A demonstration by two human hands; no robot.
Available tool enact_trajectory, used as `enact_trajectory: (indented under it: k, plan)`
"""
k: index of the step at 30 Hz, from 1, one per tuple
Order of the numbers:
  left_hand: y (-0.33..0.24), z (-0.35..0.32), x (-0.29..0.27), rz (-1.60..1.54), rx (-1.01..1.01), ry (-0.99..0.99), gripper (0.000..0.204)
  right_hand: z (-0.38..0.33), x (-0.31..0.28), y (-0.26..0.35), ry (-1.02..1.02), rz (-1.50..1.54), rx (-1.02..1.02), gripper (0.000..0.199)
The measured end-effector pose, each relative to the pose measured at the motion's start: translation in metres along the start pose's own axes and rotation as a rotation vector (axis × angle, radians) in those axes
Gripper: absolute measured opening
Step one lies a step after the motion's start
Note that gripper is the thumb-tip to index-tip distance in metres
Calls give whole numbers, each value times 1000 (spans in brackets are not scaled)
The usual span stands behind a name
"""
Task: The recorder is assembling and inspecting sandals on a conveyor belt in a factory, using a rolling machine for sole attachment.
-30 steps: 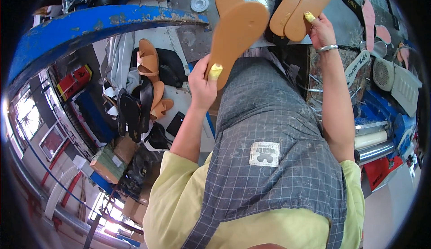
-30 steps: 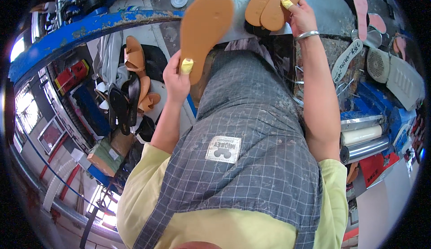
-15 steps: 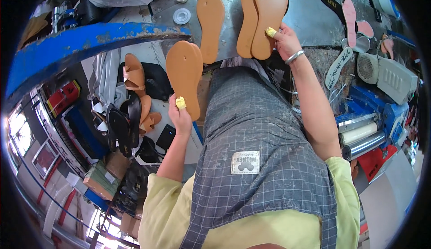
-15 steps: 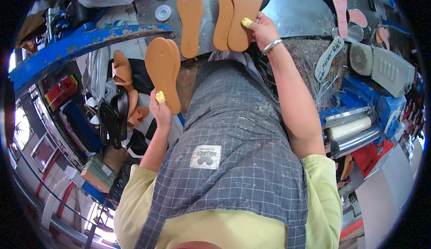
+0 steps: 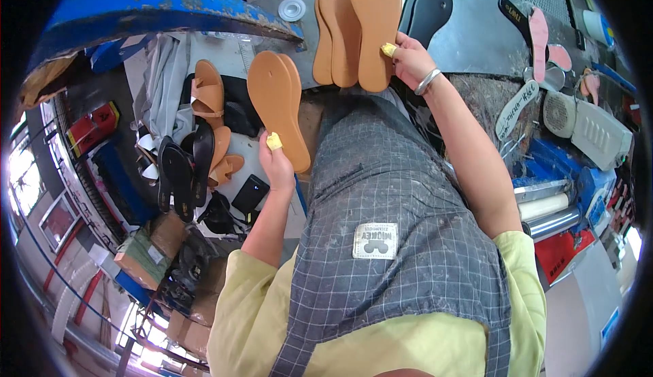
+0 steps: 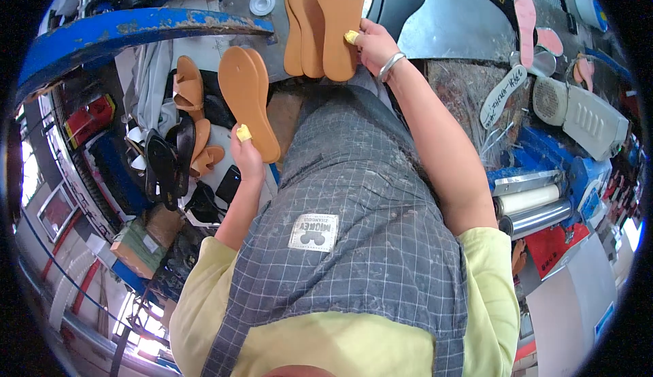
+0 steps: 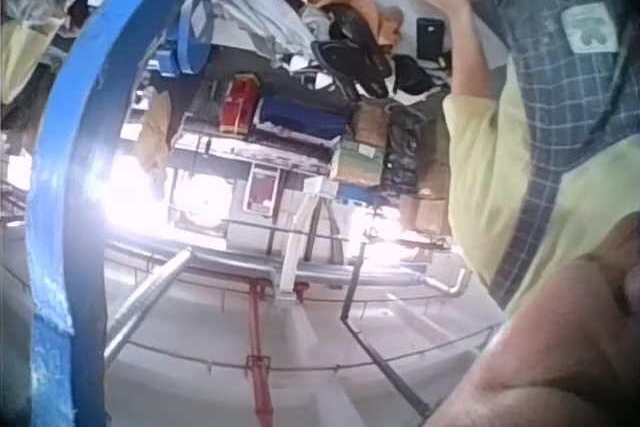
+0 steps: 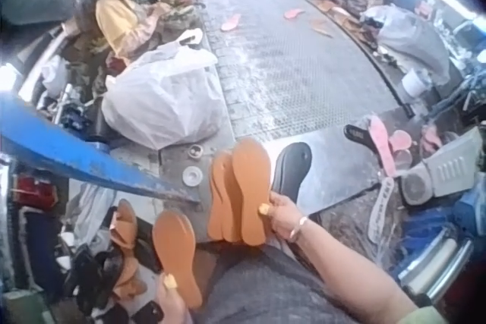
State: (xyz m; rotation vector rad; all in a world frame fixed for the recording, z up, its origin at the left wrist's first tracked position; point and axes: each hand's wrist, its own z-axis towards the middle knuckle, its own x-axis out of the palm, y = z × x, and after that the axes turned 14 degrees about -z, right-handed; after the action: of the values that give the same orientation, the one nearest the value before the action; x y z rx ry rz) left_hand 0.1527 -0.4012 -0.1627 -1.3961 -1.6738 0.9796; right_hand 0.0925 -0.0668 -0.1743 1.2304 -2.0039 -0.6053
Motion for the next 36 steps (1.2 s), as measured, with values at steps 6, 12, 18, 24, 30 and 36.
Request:
enact_trajectory:
  k: [6, 12, 18, 24, 30, 36]
  plan:
    - [-16, 1, 27, -16, 20, 178, 32, -13, -4, 7, 39, 13, 6, 36]
    - [-38, -5, 72, -176, -85, 302, 25, -28, -3, 8, 19, -123, -6, 35]
    - [-48, 4, 111, -196, -165, 396, 18, -49, -4, 1, 179, -58, -56, 48]
    - [-65, 11, 121, -198, -285, 483, 19, -61, -5, 7, 175, -80, -65, 48]
    - [-80, 16, 121, -175, -551, 579, 29, -60, 1, 5, 122, -191, -100, 41]
    - [-82, 24, 111, -512, -713, 573, 30, -62, 4, 6, 136, -154, -164, 38]
